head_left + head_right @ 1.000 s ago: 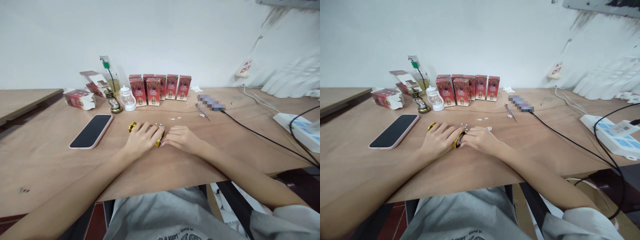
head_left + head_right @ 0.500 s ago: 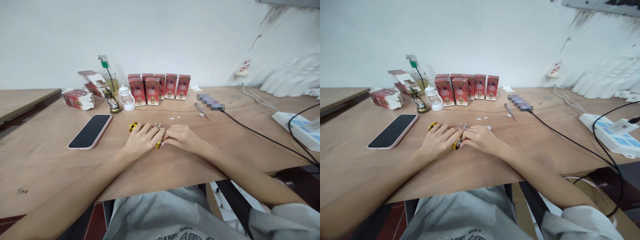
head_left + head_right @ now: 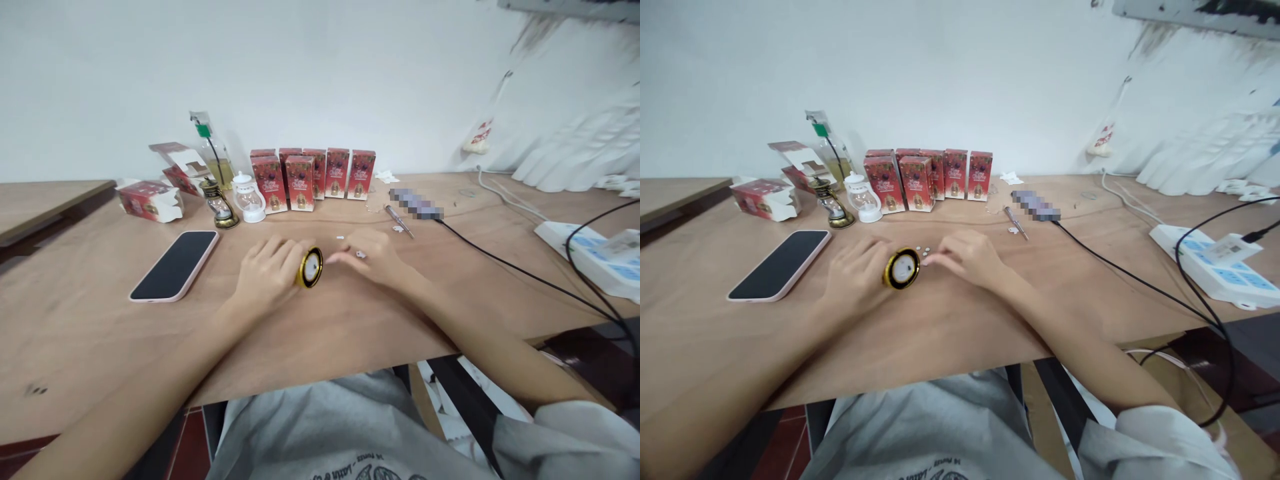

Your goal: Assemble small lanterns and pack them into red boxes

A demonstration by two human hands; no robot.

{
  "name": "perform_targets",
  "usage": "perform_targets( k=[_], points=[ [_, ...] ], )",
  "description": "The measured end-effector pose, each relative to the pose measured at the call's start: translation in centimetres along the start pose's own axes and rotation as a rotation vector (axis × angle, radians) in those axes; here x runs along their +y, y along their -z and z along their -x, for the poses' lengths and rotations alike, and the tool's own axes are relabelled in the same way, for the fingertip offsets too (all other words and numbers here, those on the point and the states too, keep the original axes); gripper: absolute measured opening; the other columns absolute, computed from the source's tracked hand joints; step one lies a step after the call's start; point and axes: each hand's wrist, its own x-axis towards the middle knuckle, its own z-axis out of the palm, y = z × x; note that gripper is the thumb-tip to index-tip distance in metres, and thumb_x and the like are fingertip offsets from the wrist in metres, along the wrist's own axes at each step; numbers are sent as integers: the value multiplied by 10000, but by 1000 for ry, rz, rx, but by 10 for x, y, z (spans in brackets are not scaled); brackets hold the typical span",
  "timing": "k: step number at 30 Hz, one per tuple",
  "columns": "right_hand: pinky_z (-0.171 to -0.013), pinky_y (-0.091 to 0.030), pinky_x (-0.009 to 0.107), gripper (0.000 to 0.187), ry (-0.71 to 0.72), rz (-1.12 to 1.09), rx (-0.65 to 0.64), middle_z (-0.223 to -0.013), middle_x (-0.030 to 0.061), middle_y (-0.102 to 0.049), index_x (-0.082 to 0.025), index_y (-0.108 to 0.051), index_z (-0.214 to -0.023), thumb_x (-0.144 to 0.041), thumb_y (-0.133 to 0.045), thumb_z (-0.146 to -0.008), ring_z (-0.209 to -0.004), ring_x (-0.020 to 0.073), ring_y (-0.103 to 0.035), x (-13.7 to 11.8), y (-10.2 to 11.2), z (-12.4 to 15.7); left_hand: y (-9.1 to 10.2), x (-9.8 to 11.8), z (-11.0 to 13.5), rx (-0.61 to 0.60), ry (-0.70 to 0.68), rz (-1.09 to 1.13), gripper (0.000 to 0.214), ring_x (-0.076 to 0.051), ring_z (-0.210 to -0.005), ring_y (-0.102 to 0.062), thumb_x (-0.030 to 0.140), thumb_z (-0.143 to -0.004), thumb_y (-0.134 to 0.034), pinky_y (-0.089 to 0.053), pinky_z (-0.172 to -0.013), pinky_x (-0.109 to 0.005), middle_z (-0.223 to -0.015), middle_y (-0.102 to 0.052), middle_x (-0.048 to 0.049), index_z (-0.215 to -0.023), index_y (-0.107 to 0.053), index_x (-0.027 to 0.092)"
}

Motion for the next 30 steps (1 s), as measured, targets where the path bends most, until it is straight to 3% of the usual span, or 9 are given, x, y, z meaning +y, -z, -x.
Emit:
perform_targets(
  k=[2, 4, 7, 11, 16, 20, 23, 26, 30],
  points=[
    [-730, -448, 315, 368, -200, 124, 43, -818, 77, -686, -175, -649, -860, -451, -418, -938, -779, 193, -619, 19, 5, 2, 2, -4, 1, 34, 107, 84, 227, -213, -838, -616, 263, -872, -484, -455, -668, -311, -895, -670, -97, -1051, -546, 138],
    [-835, -445, 390, 386, -387, 248, 0, -1049, 146, -655, -152, -614, -1066, -436, -380, -949, -983, 260, -599, 40, 7, 6, 2, -8, 1, 64, 215, 175, 266, -217, -859, -616, 308, -837, -532, -473, -687, -314, -942, -662, -98, -1049, -533, 146],
    [-964, -364, 506, 541, -619, 426, -195, -1316, 268, -479, -57, -477, -1267, -470, -395, -928, -1221, 380, -454, 62, 5, 14, -2, -12, 0, 92, 369, 247, 315, -215, -860, -608, 398, -784, -608, -484, -722, -325, -939, -647, -67, -1007, -537, 186],
    [-1002, -289, 566, 698, -826, 455, -405, -1374, 311, -392, -34, -436, -1291, -601, -329, -899, -1295, 445, -344, 73, -4, 22, -3, -14, -4, 168, 497, 244, 341, -216, -849, -596, 471, -744, -652, -480, -730, -336, -900, -620, -60, -907, -531, 197],
    [-1028, -244, 593, 744, -715, 324, -418, -1351, 288, -438, -66, -459, -1264, -663, -223, -886, -1312, 417, -332, 74, -16, 26, -1, -12, -3, 134, 571, 302, 370, -193, -797, -598, 471, -731, -673, -467, -678, -305, -888, -616, -44, -918, -525, 188],
    [-1057, -251, 562, 663, -560, 217, -406, -1339, 225, -471, -115, -471, -1269, -626, -261, -903, -1338, 373, -323, 62, -24, 26, -1, -10, -2, 76, 617, 333, 378, -192, -827, -606, 417, -717, -696, -466, -701, -299, -911, -629, -32, -970, -529, 191],
    [-1081, -258, 533, 612, -451, 115, -406, -1386, 194, -435, -146, -462, -1288, -601, -312, -907, -1376, 340, -278, 47, -27, 24, -2, -10, -5, 107, 661, 404, 407, -197, -859, -607, 403, -682, -722, -470, -737, -313, -931, -634, -30, -971, -521, 199],
    [-1059, -323, 489, 550, -349, 16, -381, -1388, 175, -433, -159, -439, -1308, -541, -371, -917, -1349, 304, -338, 36, -27, 20, -4, -13, -9, 203, 775, 606, 441, -184, -855, -604, 404, -641, -753, -477, -758, -310, -921, -626, -25, -946, -507, 202],
    [-977, -407, 438, 380, -246, -7, -235, -1267, 143, -541, -167, -481, -1242, -381, -429, -933, -1198, 255, -499, 31, -23, 15, -8, -18, -13, 265, 1010, 959, 437, -146, -766, -594, 399, -578, -790, -482, -703, -266, -830, -608, 0, -847, -525, 179]
  ],
)
